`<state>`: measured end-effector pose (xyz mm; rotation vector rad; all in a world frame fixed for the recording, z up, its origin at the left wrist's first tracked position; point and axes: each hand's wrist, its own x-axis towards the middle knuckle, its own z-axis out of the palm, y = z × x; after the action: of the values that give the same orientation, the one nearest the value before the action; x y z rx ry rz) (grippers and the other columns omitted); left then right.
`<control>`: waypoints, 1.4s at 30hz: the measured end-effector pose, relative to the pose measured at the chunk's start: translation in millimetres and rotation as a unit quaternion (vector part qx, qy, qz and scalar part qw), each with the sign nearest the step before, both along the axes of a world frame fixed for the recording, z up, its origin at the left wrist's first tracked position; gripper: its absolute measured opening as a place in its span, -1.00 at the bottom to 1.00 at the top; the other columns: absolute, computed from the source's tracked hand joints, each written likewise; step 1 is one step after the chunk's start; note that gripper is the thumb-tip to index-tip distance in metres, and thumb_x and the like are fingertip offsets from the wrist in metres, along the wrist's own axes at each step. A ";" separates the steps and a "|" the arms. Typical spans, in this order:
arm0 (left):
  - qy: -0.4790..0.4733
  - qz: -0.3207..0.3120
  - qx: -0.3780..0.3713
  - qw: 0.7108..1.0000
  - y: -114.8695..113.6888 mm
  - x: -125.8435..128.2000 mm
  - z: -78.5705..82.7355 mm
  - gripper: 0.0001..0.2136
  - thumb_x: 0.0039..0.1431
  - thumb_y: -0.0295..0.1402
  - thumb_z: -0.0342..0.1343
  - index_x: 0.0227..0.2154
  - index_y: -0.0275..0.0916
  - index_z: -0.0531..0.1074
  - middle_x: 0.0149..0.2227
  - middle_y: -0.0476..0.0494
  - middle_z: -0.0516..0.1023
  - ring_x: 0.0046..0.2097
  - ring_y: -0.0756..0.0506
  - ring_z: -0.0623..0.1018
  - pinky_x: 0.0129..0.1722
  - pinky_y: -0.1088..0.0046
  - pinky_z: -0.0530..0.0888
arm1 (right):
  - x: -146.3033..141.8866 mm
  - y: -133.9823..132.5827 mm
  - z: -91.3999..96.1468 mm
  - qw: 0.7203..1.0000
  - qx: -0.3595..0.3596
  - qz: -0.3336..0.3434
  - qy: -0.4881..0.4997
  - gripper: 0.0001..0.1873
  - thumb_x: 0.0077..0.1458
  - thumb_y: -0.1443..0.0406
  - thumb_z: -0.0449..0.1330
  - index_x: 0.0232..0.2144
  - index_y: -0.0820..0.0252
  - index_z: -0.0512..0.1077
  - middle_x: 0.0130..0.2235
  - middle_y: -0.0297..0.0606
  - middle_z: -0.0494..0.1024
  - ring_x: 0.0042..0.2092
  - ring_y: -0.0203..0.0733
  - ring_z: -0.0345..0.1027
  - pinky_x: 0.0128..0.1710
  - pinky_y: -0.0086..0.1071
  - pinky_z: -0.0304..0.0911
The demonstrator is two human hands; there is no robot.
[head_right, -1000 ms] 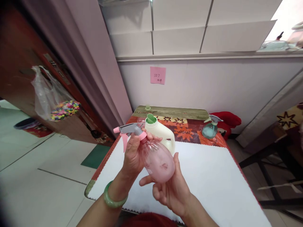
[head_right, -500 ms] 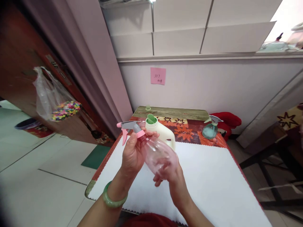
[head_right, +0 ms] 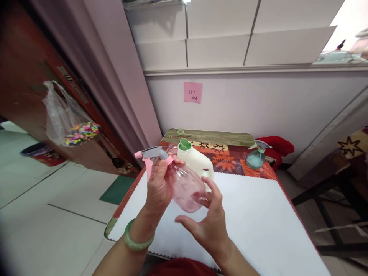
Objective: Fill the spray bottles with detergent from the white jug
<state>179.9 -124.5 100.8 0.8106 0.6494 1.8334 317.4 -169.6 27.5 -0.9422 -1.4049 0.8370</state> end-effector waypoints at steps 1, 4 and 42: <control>0.005 -0.001 -0.002 1.000 -0.4 0.6 0.3 -0.82 0.21 -0.21 0.21 -0.24 -0.20 0.56 -0.32 -0.11 0.59 -0.18 -0.14 0.61 -0.01 0.25 0.49 | 0.0 0.1 -2.6 0.998 0.034 -0.027 -0.052 0.07 -0.17 0.04 0.50 0.30 -0.07 0.06 0.29 0.02 0.23 -0.08 0.02 0.50 -0.09 -0.03 0.51; 0.009 -0.019 -0.009 1.000 -1.9 1.4 2.3 -0.80 0.20 -0.19 0.22 -0.23 -0.20 0.57 -0.28 -0.14 0.62 -0.15 -0.16 0.62 0.01 0.25 0.49 | 0.0 0.5 -2.4 0.997 0.018 -0.046 -0.062 -0.04 -0.14 0.13 0.49 0.25 -0.01 0.15 0.23 0.00 0.33 -0.11 0.00 0.51 -0.09 -0.06 0.50; 0.075 -0.200 -0.080 0.974 -28.1 -28.0 -49.7 -0.31 -0.04 0.05 0.34 0.13 -0.05 0.29 0.04 -0.26 0.52 -0.24 -0.18 0.60 -0.44 0.37 0.51 | -20.1 11.8 -16.8 0.654 -0.542 0.349 0.396 -0.09 0.05 -0.39 -0.05 -0.16 0.31 0.50 -0.63 -0.29 0.48 -0.74 -0.43 0.12 -0.80 -0.60 0.00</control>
<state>151.9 -152.6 51.0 0.9033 0.6653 1.3494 297.3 -157.8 10.8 -0.6156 -0.2902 2.4863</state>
